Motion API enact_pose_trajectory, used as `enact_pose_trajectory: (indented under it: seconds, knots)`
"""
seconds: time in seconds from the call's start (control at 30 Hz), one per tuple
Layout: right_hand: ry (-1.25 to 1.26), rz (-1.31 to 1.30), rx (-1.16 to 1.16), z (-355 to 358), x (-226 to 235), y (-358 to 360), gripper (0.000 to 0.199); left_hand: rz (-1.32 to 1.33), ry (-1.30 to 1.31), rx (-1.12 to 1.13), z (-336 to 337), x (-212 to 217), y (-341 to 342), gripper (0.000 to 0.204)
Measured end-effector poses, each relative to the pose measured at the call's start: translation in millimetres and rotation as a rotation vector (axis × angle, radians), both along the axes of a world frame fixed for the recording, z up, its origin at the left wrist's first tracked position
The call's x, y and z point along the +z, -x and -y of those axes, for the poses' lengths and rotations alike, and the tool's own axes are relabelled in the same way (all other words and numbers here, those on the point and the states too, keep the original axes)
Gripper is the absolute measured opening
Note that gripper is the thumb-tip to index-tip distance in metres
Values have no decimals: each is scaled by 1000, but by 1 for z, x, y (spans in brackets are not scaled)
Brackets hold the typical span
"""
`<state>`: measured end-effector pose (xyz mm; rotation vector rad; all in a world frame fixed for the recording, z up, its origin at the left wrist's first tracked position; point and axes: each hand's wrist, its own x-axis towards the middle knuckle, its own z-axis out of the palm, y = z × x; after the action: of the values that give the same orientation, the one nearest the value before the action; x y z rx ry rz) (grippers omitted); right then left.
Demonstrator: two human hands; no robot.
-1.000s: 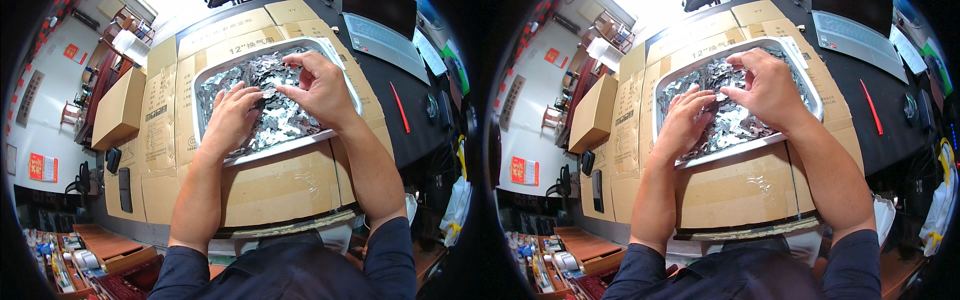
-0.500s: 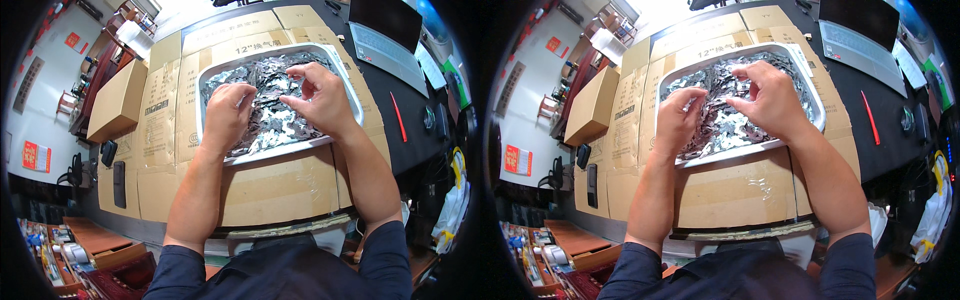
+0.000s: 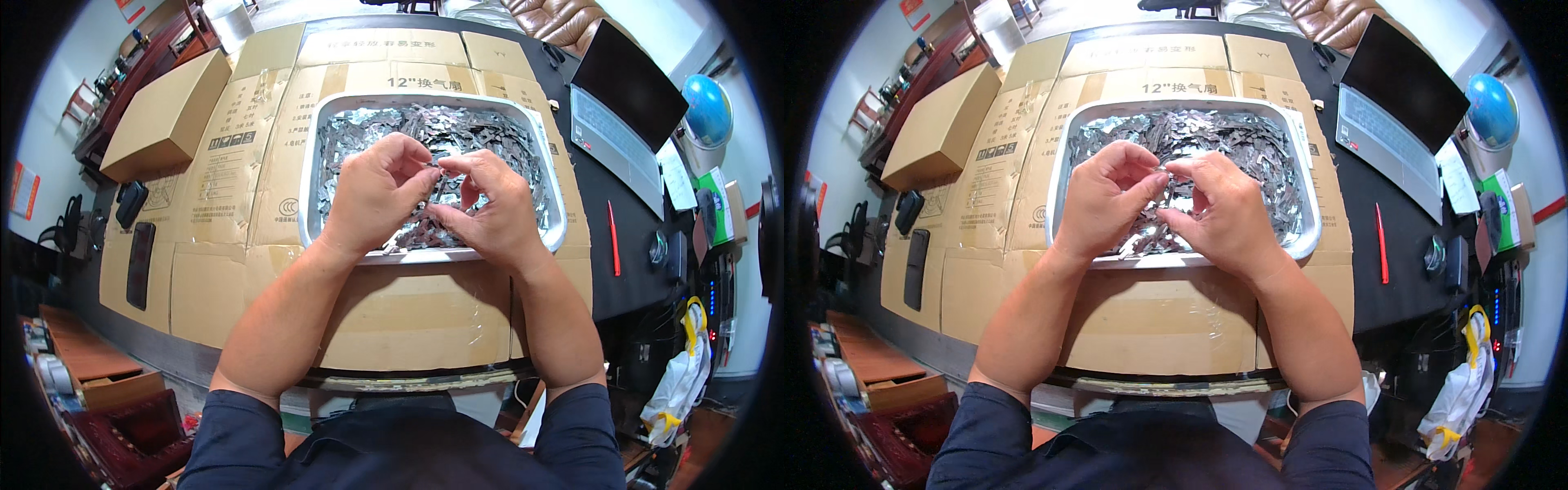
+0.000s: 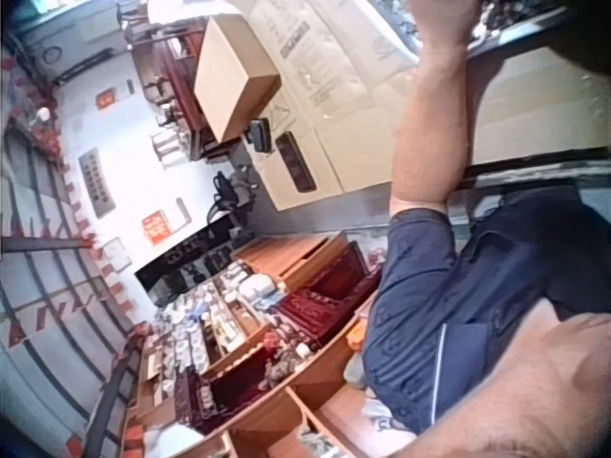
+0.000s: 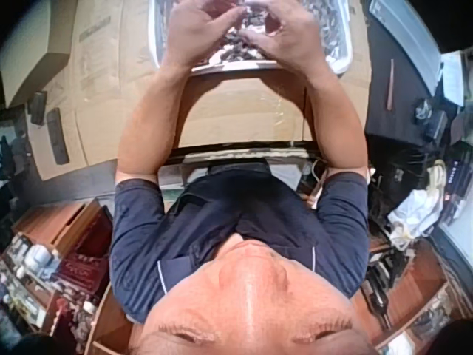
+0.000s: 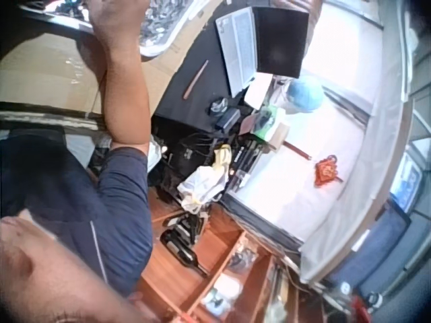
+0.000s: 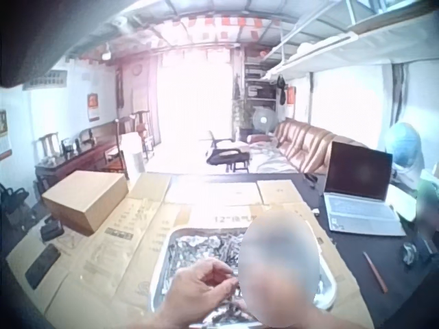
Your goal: The person repeatedly picks up small metallic shards from a white tray, inspects them by turning them over, and places them back into the tray. The hands work continuously over the tray without using any tools.
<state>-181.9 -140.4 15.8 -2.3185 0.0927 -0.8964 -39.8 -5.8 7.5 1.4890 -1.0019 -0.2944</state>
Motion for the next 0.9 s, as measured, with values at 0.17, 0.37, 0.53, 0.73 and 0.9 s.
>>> enact_pose_trajectory:
  seconds: [0.17, 0.37, 0.53, 0.73, 0.9]
  knots:
    - [5, -34, -10, -2, -2, -1, 53, -109, -37, -54, 2, -3, 1, 10]
    - [33, -40, -23, -2, -3, 0, 56, -155, -41, -109, 0, -2, 0, 13]
    - [-24, -32, -28, -1, -2, 0, 52, -260, -92, -186, -3, 3, -4, 19]
    - [6, -98, -35, 2, -3, 0, 53, -173, -119, -189, -4, 6, -2, 25]
    - [26, -122, -33, 1, -6, -1, 50, 25, -221, -134, -9, 12, 2, 29]
